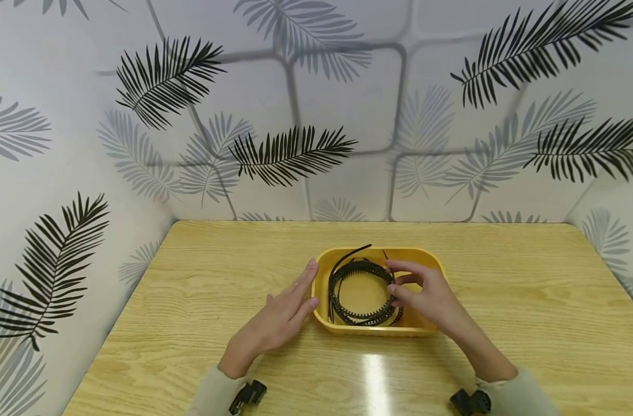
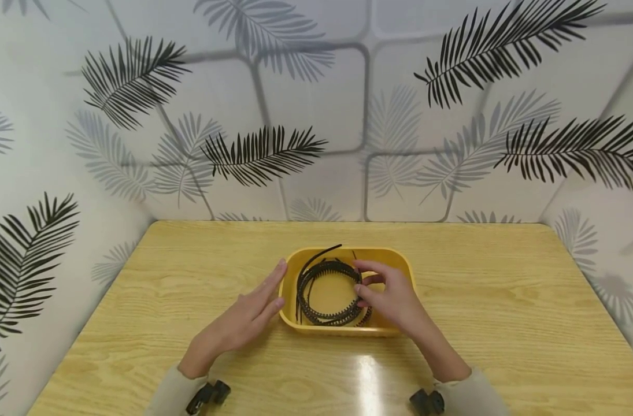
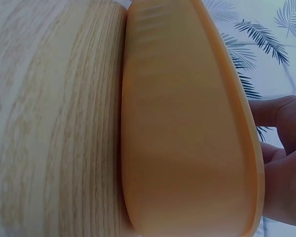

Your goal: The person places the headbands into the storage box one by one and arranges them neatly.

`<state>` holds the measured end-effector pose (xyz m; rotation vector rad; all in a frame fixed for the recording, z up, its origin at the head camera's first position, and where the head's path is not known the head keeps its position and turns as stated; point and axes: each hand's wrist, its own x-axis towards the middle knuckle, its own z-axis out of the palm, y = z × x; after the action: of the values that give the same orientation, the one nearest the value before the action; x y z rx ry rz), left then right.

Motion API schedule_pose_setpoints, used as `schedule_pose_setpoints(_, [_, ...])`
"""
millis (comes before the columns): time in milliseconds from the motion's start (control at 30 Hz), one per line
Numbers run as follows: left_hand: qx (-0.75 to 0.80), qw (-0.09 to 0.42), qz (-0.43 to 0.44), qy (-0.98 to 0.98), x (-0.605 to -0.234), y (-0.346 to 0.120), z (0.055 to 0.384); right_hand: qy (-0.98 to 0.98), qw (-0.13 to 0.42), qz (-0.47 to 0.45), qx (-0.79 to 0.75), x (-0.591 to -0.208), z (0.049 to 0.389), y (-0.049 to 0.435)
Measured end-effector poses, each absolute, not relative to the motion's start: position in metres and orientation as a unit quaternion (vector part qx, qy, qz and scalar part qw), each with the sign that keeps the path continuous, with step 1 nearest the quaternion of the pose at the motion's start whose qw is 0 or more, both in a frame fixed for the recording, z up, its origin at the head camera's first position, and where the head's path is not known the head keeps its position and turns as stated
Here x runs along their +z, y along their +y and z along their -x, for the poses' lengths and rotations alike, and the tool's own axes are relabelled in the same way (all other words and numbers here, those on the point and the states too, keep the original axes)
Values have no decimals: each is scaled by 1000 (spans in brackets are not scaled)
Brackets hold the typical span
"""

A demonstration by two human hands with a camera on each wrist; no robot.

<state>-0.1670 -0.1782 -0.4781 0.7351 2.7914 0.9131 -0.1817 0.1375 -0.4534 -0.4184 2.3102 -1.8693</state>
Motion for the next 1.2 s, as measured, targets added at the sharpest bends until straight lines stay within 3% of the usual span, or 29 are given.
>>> schedule_pose_setpoints(800, [300, 62, -237, 922, -477, -179, 166, 859, 31, 175, -480, -451, 181, 143])
schedule_pose_setpoints(1200, [302, 65, -240, 920, -476, -179, 167, 871, 41, 163, -462, -451, 180, 145])
